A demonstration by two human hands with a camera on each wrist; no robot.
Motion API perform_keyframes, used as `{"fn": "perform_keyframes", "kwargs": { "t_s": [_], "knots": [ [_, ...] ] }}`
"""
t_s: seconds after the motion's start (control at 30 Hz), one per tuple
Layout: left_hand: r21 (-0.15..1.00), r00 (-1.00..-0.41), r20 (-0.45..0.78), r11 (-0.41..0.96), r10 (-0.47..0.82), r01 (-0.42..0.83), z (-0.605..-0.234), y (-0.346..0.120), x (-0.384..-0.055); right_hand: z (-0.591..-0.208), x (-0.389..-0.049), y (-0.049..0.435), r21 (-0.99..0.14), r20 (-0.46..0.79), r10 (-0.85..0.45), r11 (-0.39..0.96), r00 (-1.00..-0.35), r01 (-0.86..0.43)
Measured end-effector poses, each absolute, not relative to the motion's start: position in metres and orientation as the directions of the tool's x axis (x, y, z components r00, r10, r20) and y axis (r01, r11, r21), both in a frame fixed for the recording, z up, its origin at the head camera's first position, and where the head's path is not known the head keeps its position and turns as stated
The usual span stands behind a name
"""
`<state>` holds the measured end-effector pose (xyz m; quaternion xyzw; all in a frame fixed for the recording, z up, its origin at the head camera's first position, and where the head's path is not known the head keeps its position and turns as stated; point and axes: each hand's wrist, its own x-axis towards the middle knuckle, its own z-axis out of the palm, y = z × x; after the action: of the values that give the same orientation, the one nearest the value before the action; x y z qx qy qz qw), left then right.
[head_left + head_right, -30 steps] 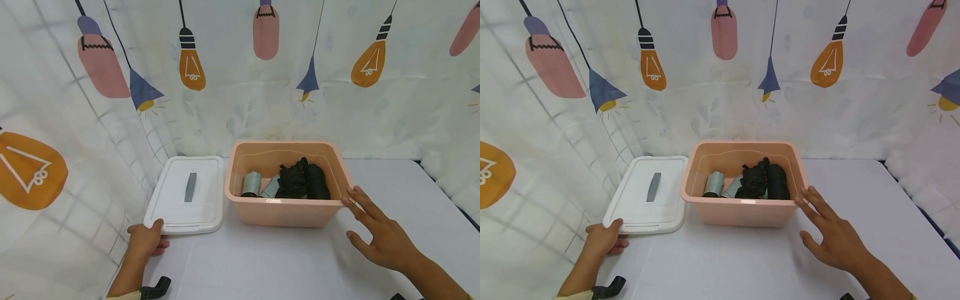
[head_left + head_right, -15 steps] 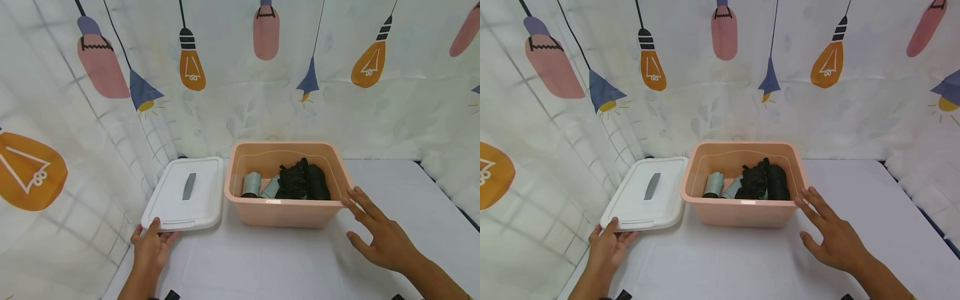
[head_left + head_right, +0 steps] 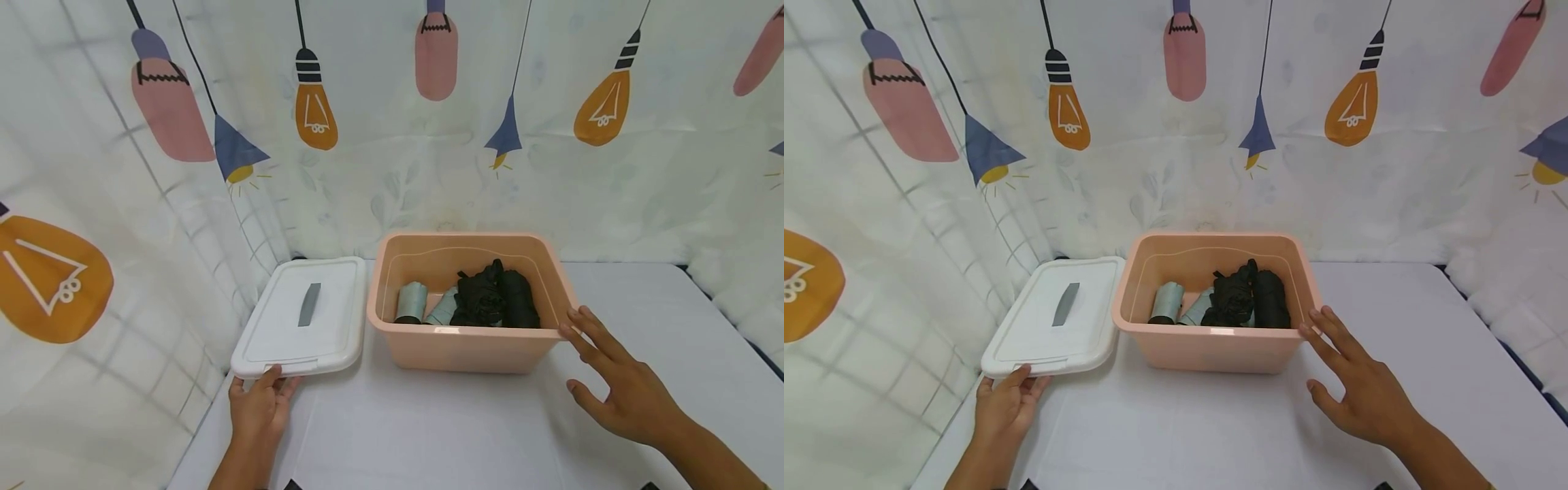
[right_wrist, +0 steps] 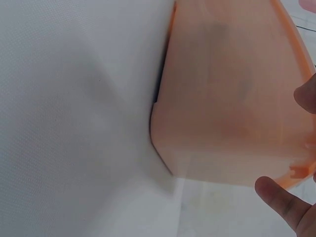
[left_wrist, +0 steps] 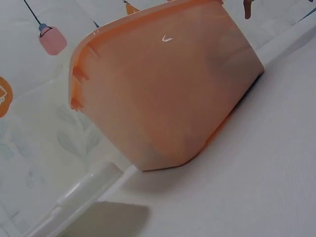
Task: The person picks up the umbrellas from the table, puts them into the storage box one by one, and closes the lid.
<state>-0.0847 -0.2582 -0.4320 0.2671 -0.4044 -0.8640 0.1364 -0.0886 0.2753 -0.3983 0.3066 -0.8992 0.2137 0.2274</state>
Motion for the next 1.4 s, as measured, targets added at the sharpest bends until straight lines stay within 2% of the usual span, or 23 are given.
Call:
{"fn": "perform_keyframes", "kwargs": {
  "t_s": [0.43, 0.87, 1.1, 1.4],
  "knots": [
    [0.712, -0.854, -0.319, -0.698, -0.410, 0.070, -0.4335, -0.2561, -0.0843, -0.3970, -0.0900, 0.2751, -0.208, 0.553, -0.465, 0.726, -0.691, -0.656],
    [0.618, -0.865, -0.258, -0.762, -0.430, 0.195, -0.4349, -0.2588, -0.0847, -0.3993, -0.0896, 0.2757, -0.229, 0.553, -0.460, 0.718, -0.695, -0.657],
    [0.584, -0.875, -0.230, -0.780, -0.426, 0.225, -0.4334, -0.2593, -0.0836, -0.4011, -0.0899, 0.2771, -0.251, 0.564, -0.460, 0.695, -0.686, -0.673],
    [0.581, -0.875, -0.218, -0.778, -0.433, 0.240, -0.4301, -0.2589, -0.0828, -0.4011, -0.0891, 0.2767, -0.285, 0.542, -0.447, 0.699, -0.712, -0.656]
  ]
}}
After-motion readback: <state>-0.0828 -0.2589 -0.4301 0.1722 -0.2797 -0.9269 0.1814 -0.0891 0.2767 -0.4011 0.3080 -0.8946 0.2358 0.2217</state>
